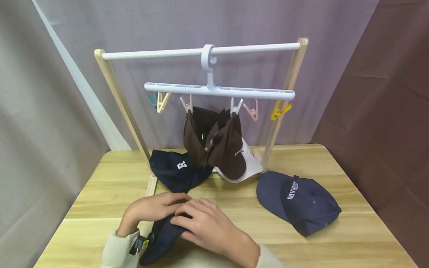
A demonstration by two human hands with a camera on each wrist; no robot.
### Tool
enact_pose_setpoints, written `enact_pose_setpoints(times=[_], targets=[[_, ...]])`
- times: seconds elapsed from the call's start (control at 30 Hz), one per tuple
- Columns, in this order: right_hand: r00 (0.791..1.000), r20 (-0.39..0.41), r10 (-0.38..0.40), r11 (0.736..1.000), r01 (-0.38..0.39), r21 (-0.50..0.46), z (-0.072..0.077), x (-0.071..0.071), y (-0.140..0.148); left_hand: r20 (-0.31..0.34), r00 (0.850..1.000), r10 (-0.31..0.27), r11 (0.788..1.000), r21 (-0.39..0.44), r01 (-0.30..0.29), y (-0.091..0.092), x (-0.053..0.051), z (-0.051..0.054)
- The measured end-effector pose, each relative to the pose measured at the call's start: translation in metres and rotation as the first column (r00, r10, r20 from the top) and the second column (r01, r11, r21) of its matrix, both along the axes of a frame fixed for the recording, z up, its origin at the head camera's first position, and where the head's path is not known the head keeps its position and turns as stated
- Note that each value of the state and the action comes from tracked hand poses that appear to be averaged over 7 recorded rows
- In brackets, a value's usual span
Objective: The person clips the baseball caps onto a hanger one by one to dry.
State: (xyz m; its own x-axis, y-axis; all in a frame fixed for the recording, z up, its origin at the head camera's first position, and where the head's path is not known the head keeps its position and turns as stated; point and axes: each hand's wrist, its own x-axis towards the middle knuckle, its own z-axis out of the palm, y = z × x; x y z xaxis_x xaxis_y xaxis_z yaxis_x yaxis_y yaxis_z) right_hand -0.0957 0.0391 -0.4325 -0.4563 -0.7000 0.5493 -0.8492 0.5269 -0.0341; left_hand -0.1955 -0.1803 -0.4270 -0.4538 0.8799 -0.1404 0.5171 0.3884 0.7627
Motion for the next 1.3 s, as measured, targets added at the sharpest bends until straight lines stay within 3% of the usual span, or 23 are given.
enact_pose_setpoints(times=[0.13,0.27,0.4,0.6,0.73,0.83,0.9,1.0,1.07,1.17,1.3], targets=[[0.990,-0.138,-0.024,1.000,0.026,0.015,-0.001,0.000,-0.006,0.012,1.000,0.005,1.000,0.018,-0.005,-0.002,0.000,-0.001],[0.985,-0.171,-0.036,0.999,0.036,-0.004,-0.001,-0.001,-0.011,0.041,0.999,0.014,1.000,0.020,-0.014,0.000,-0.002,0.000],[0.979,-0.200,-0.047,0.999,0.042,-0.025,0.000,-0.002,-0.011,0.025,0.999,0.045,0.998,0.038,-0.046,0.000,-0.001,0.001],[0.983,-0.167,-0.078,0.994,0.064,-0.091,0.003,-0.004,-0.009,-0.042,0.993,0.111,0.982,0.157,-0.103,0.003,-0.002,0.005],[0.992,-0.105,-0.066,0.992,0.055,-0.110,0.002,-0.005,-0.007,-0.042,0.978,0.205,0.944,0.271,-0.187,0.006,-0.003,0.003],[0.997,-0.059,-0.047,0.994,0.041,-0.106,-0.001,-0.004,-0.007,0.023,0.949,0.314,0.889,0.343,-0.302,0.004,-0.002,-0.002],[0.999,-0.035,-0.027,0.994,0.023,-0.103,-0.004,-0.004,-0.009,0.068,0.915,0.398,0.837,0.383,-0.392,0.001,-0.004,-0.004],[0.999,-0.031,-0.009,0.995,0.006,-0.100,-0.007,-0.007,-0.012,0.125,0.851,0.510,0.735,0.450,-0.507,-0.003,-0.012,0.002],[0.999,-0.040,-0.004,0.994,0.000,-0.109,-0.007,-0.009,-0.014,0.151,0.816,0.559,0.671,0.497,-0.551,-0.003,-0.020,0.014],[0.998,-0.063,-0.008,0.993,0.001,-0.120,-0.006,-0.013,-0.015,0.202,0.778,0.595,0.582,0.560,-0.590,-0.001,-0.035,0.037],[0.998,-0.060,-0.001,0.992,-0.006,-0.125,-0.006,-0.016,-0.014,0.302,0.736,0.606,0.488,0.590,-0.643,0.003,-0.059,0.067]])
